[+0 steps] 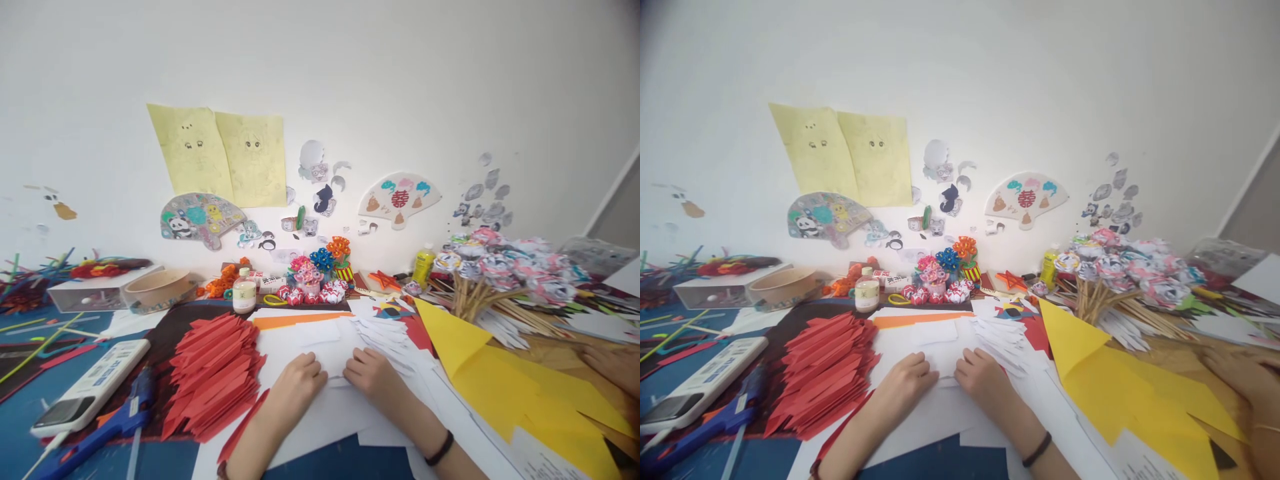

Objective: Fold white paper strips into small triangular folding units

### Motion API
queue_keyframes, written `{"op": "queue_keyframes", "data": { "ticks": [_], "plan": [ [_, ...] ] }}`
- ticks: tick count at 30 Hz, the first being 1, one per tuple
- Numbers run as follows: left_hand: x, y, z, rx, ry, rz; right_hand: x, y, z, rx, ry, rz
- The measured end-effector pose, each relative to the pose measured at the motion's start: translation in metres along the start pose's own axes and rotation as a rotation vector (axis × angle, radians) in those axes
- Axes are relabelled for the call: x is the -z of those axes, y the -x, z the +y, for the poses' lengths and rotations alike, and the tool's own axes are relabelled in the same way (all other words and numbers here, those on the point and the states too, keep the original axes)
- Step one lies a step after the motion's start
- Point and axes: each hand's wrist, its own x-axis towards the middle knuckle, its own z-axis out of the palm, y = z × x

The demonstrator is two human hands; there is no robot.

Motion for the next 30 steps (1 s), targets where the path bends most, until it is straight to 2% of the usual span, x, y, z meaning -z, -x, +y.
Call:
{"op": "queue_keyframes", "data": {
  "ticks": [7,9,12,15,19,26,30],
  "plan": [
    [-0.001,-0.001,0.001,-0.040,-0.105,-0.014,0.013,-0.001,-0.009,-0.145,-0.123,0.036],
    [-0.001,-0.001,0.002,-0.041,-0.120,-0.015,0.014,-0.003,-0.016,-0.128,-0.163,0.046],
    [0.000,-0.002,0.003,-0.034,-0.118,-0.032,0.011,-0.005,-0.025,-0.066,-0.197,-0.020],
    [0.001,-0.001,0.004,-0.027,-0.110,-0.036,0.010,-0.005,-0.027,-0.082,-0.230,-0.079],
    [0.003,0.000,0.003,-0.025,-0.106,-0.040,0.015,-0.004,-0.025,-0.206,-0.309,-0.088],
    [0.008,0.001,0.001,0.006,-0.069,-0.055,0.015,0.006,-0.019,-0.572,-0.348,-0.067],
    [0.007,0.001,0.001,0.057,-0.013,-0.037,0.015,0.009,-0.018,-0.609,-0.374,-0.059]
  ]
}}
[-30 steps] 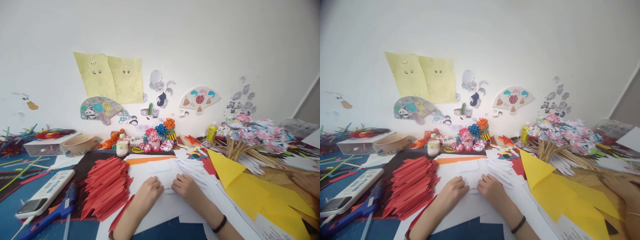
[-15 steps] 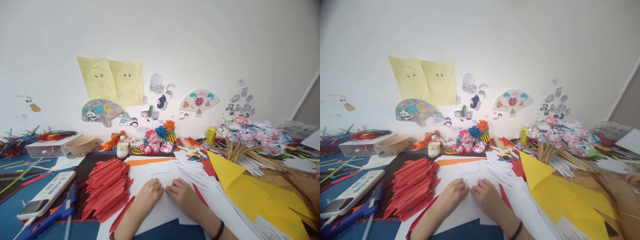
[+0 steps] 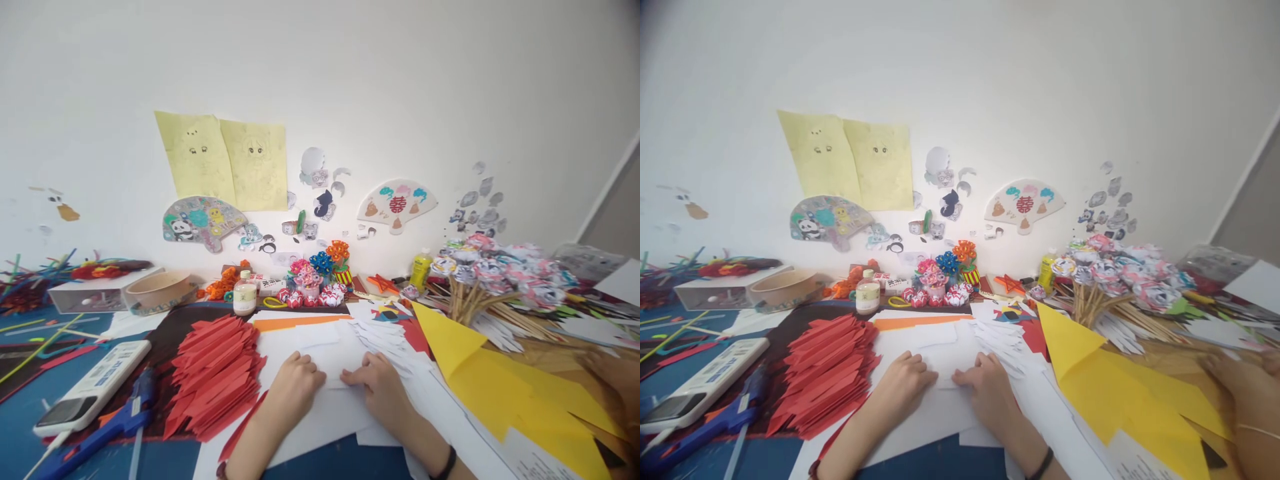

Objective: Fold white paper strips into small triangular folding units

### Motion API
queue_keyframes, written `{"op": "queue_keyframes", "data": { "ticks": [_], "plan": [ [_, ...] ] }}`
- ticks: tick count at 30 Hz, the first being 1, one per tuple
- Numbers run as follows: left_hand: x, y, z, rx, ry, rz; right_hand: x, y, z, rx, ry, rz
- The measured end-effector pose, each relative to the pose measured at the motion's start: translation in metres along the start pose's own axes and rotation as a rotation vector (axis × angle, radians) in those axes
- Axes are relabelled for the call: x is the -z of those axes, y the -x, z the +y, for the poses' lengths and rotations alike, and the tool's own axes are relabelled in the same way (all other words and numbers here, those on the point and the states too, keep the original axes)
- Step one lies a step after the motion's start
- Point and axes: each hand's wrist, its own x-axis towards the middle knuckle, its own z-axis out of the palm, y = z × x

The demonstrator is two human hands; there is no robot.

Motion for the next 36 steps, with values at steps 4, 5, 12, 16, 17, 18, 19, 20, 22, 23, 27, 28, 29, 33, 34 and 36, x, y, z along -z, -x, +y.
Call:
{"op": "queue_keyframes", "data": {
  "ticks": [4,5,12,16,17,18,19,20,22,23,27,28,29,33,34,36],
  "plan": [
    [-0.005,-0.003,0.002,0.156,0.097,0.061,0.001,-0.002,-0.005,-0.046,-0.067,0.017],
    [-0.006,-0.005,0.002,0.182,0.121,0.070,0.002,-0.003,-0.006,-0.063,-0.098,0.024],
    [-0.011,-0.011,0.002,0.301,0.290,0.085,0.003,-0.011,-0.017,0.007,-0.225,0.013],
    [-0.008,-0.009,0.000,0.325,0.378,0.079,0.001,-0.014,-0.019,-0.002,-0.254,-0.017],
    [-0.008,-0.009,-0.001,0.328,0.400,0.081,0.001,-0.014,-0.019,-0.011,-0.262,-0.011],
    [-0.008,-0.009,-0.002,0.330,0.417,0.084,0.001,-0.015,-0.019,-0.015,-0.272,-0.010],
    [-0.008,-0.009,-0.003,0.334,0.427,0.088,0.000,-0.016,-0.019,-0.017,-0.282,-0.010],
    [-0.008,-0.009,-0.003,0.341,0.431,0.091,0.000,-0.016,-0.018,-0.018,-0.293,-0.011],
    [-0.010,-0.009,-0.003,0.355,0.430,0.095,0.000,-0.017,-0.018,-0.017,-0.318,-0.017],
    [-0.011,-0.009,-0.002,0.360,0.434,0.093,0.000,-0.017,-0.018,-0.017,-0.329,-0.020],
    [-0.013,-0.010,-0.001,0.363,0.462,0.087,-0.001,-0.016,-0.017,-0.020,-0.330,-0.011],
    [-0.013,-0.010,-0.001,0.361,0.467,0.085,-0.001,-0.016,-0.017,-0.018,-0.322,-0.011],
    [-0.012,-0.010,-0.001,0.359,0.470,0.082,-0.002,-0.016,-0.017,-0.015,-0.315,-0.012],
    [-0.008,-0.008,-0.002,0.364,0.459,0.078,-0.001,-0.016,-0.017,-0.015,-0.314,-0.014],
    [-0.007,-0.008,-0.002,0.365,0.445,0.078,-0.001,-0.016,-0.018,-0.018,-0.318,-0.014],
    [-0.007,-0.008,-0.002,0.360,0.412,0.072,-0.001,-0.016,-0.018,-0.022,-0.327,-0.017]
  ]
}}
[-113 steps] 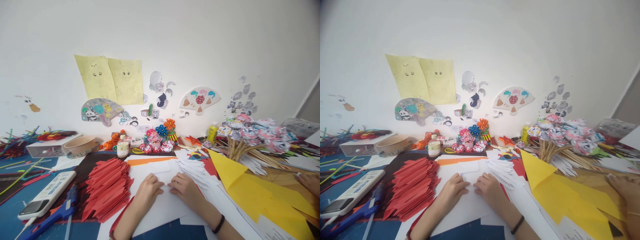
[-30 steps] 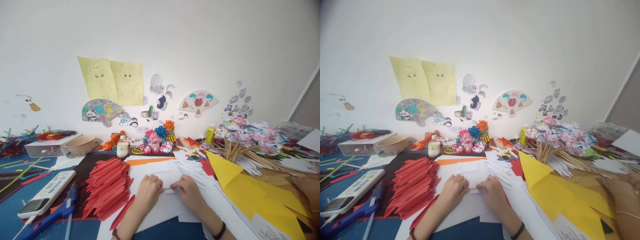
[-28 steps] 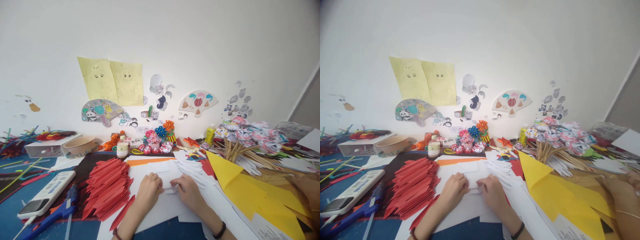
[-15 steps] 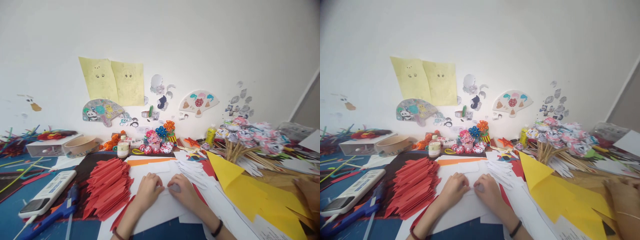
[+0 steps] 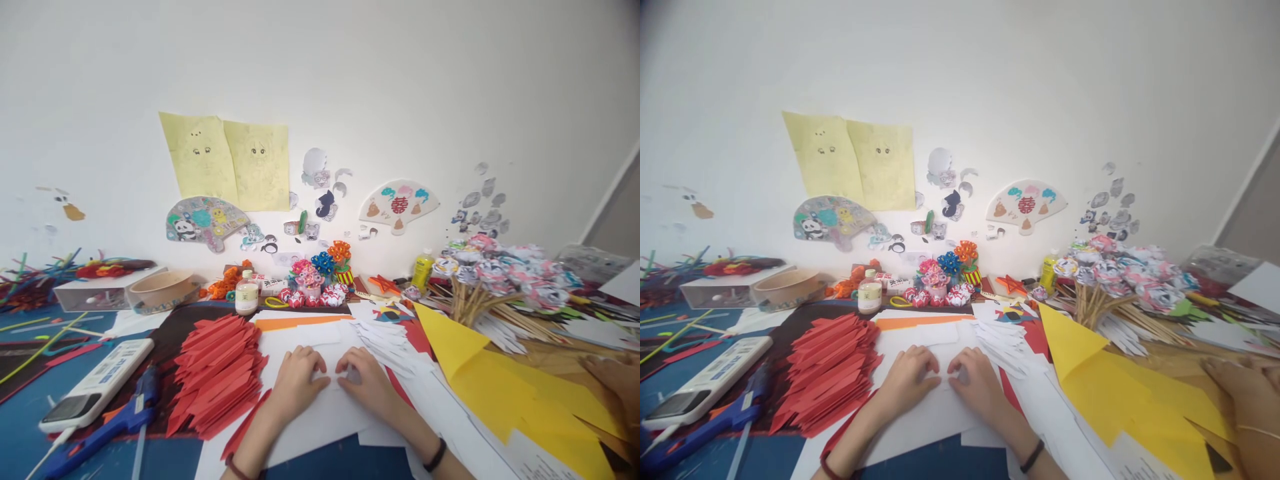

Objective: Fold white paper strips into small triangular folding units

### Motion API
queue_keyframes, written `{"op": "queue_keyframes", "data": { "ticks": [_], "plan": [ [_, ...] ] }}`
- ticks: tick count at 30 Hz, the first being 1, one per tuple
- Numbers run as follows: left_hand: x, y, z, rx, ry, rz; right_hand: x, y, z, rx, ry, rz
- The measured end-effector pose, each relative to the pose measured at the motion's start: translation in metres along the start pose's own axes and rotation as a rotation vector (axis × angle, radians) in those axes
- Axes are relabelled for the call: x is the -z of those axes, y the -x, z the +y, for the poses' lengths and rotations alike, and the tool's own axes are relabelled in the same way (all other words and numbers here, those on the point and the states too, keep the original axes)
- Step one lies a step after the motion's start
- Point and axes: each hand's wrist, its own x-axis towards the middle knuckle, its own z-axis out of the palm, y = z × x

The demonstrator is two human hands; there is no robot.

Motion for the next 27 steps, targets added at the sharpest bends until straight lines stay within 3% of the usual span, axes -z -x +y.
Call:
{"op": "queue_keyframes", "data": {
  "ticks": [8,15,20,27],
  "plan": [
    [0.000,0.000,0.000,-0.058,-0.036,-0.060,0.005,0.001,0.002,-0.018,-0.015,-0.037],
    [0.005,0.004,0.005,-0.254,-0.243,-0.012,0.007,0.005,0.005,0.184,0.203,-0.049],
    [0.007,0.002,0.007,-0.402,-0.413,-0.042,0.008,0.008,0.012,0.332,0.335,-0.092],
    [0.017,0.011,0.003,-0.448,-0.341,-0.107,0.015,0.015,0.013,0.327,0.299,-0.156]
  ]
}}
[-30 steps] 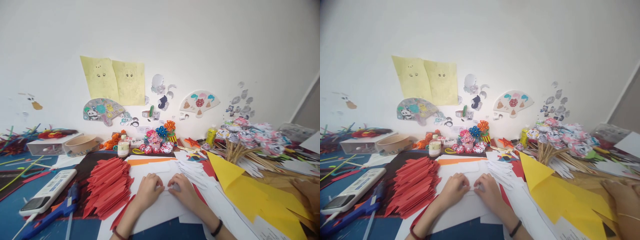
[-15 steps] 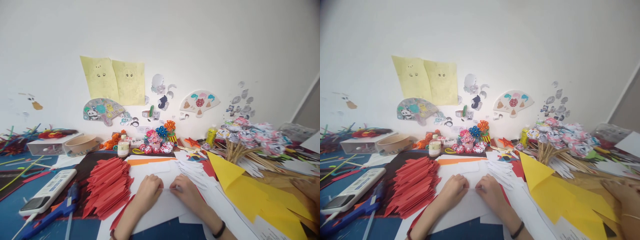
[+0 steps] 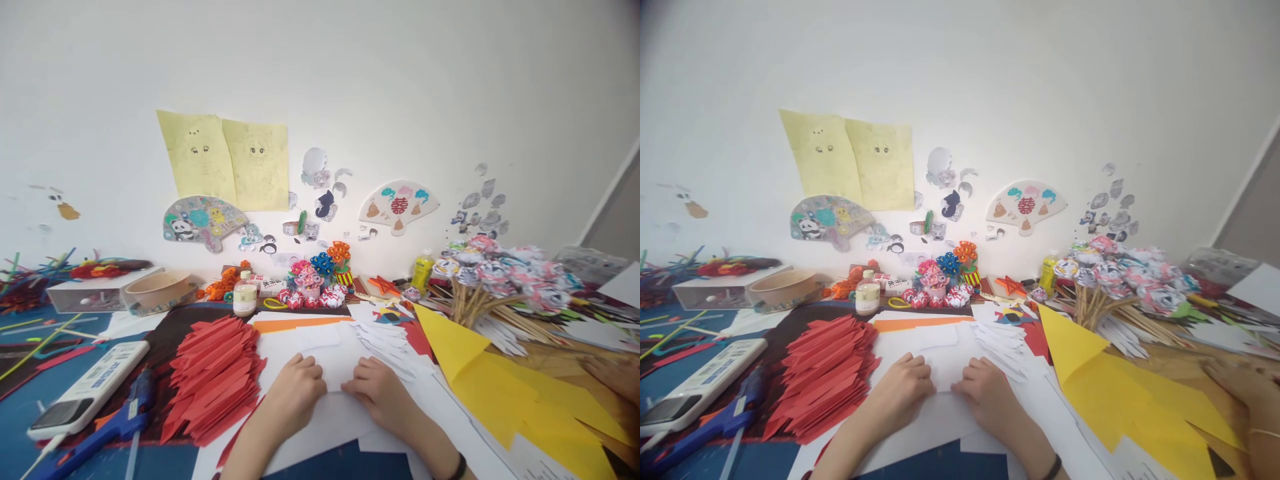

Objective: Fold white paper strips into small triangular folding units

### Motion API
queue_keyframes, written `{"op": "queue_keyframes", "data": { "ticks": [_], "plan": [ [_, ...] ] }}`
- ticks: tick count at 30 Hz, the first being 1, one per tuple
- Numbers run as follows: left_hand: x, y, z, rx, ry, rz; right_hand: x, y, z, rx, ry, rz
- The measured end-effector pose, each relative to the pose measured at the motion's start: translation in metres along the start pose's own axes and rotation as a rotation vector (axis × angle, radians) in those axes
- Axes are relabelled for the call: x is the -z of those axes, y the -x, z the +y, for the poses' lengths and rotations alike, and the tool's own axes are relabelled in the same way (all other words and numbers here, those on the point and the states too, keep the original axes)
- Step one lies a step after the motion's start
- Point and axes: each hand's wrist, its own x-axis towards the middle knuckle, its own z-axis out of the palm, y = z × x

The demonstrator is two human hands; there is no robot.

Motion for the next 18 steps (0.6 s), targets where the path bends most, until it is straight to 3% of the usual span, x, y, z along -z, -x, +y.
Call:
{"op": "queue_keyframes", "data": {
  "ticks": [9,13,18],
  "plan": [
    [-0.014,-0.006,-0.001,-0.003,-0.148,0.006,0.001,-0.003,0.000,-0.053,-0.029,-0.004],
    [-0.016,-0.009,0.002,-0.029,-0.197,0.027,-0.004,-0.005,0.001,-0.098,-0.006,0.064],
    [-0.014,-0.011,0.010,0.086,-0.097,0.157,-0.009,-0.004,0.001,-0.105,-0.028,0.186]
  ]
}}
